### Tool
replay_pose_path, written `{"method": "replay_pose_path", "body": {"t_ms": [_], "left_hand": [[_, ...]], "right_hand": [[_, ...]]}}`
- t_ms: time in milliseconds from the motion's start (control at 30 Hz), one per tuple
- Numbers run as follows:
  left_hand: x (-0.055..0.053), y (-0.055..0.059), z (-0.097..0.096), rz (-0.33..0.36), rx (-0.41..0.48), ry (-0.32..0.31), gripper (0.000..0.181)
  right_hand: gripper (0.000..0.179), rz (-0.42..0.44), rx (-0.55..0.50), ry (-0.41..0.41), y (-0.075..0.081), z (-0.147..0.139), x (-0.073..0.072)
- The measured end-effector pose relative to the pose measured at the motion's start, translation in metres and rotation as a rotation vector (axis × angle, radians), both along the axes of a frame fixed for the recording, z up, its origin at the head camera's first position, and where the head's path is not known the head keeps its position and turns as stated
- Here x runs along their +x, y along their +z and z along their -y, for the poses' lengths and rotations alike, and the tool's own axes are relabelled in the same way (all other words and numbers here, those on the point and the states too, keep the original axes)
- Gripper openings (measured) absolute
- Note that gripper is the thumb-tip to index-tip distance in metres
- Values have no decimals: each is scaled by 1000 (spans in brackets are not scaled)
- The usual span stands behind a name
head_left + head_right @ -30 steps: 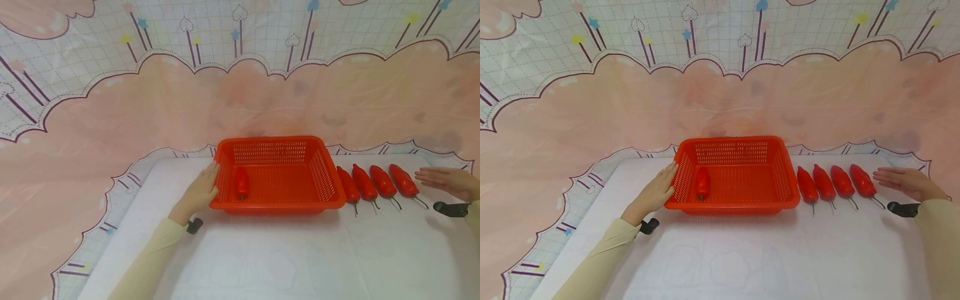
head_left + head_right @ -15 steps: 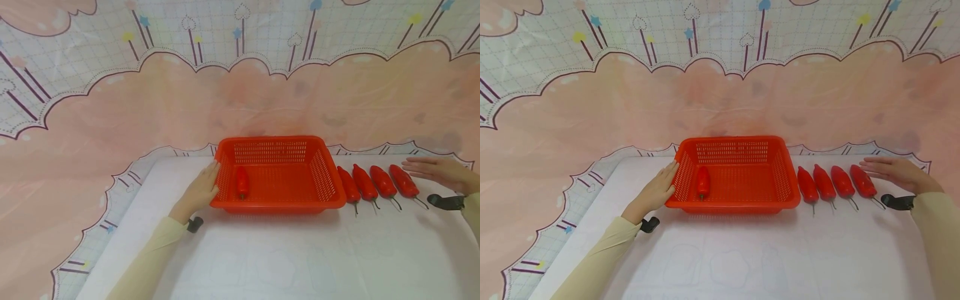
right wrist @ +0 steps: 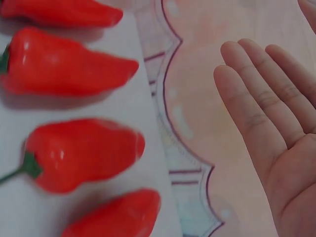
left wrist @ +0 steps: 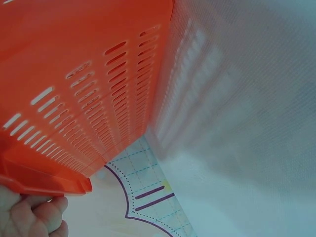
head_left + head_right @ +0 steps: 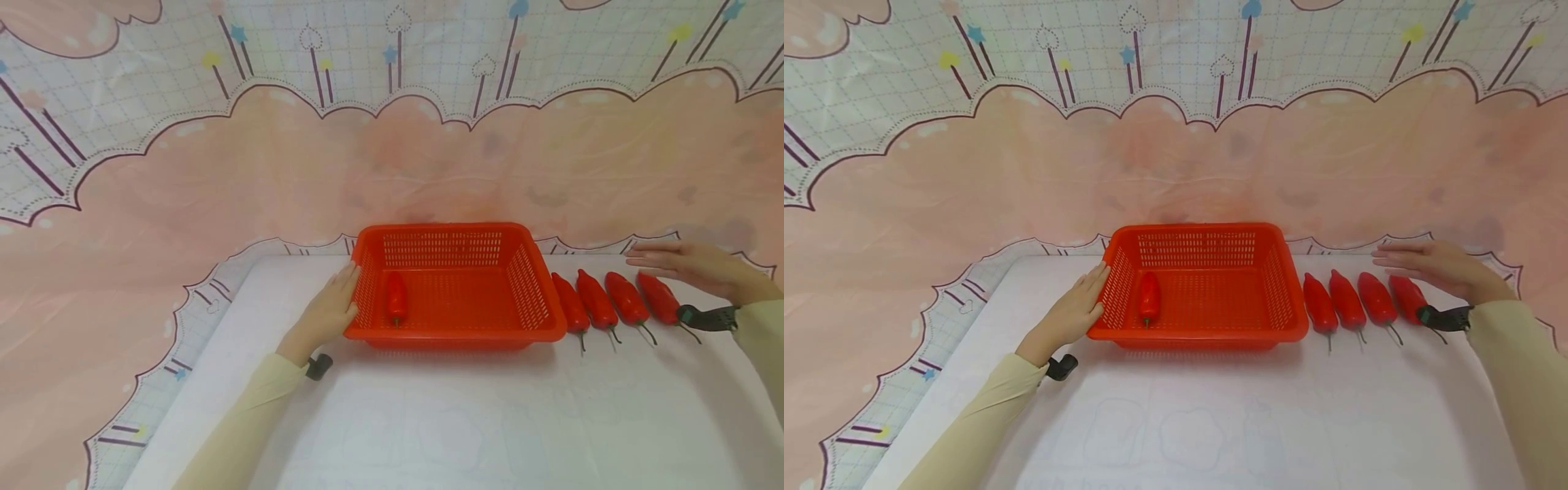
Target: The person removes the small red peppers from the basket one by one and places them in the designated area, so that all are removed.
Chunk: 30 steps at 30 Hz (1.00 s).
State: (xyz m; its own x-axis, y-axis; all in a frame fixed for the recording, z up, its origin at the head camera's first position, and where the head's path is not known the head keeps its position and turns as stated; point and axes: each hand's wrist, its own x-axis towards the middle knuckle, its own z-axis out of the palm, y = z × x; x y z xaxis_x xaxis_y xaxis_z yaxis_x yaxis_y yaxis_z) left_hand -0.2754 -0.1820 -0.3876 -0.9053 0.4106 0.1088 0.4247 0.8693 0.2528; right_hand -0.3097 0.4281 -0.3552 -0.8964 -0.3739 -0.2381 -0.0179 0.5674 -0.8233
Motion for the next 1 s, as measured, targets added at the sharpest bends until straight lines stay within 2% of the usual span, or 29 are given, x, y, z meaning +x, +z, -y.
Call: {"method": "replay_pose_path", "body": {"t_ms": [200, 300, 467, 567, 800, 1000], "left_hand": [[0, -1, 0, 2, 5, 5, 67], [0, -1, 0, -2, 6, 4, 67], [0, 0, 0, 10, 10, 9, 67], [-1, 0, 0, 14, 9, 9, 67], [-2, -2, 0, 6, 2, 10, 67], [-1, -1, 0, 8, 20, 9, 68]], "right_hand": [[47, -36, -125, 167, 7, 15, -5], [46, -51, -112, 153, 12, 25, -5], [54, -78, 25, 74, 19, 41, -3], [59, -69, 68, 51, 22, 51, -3], [56, -55, 44, 99, 29, 69, -6], [59, -63, 67, 92, 33, 88, -7]]}}
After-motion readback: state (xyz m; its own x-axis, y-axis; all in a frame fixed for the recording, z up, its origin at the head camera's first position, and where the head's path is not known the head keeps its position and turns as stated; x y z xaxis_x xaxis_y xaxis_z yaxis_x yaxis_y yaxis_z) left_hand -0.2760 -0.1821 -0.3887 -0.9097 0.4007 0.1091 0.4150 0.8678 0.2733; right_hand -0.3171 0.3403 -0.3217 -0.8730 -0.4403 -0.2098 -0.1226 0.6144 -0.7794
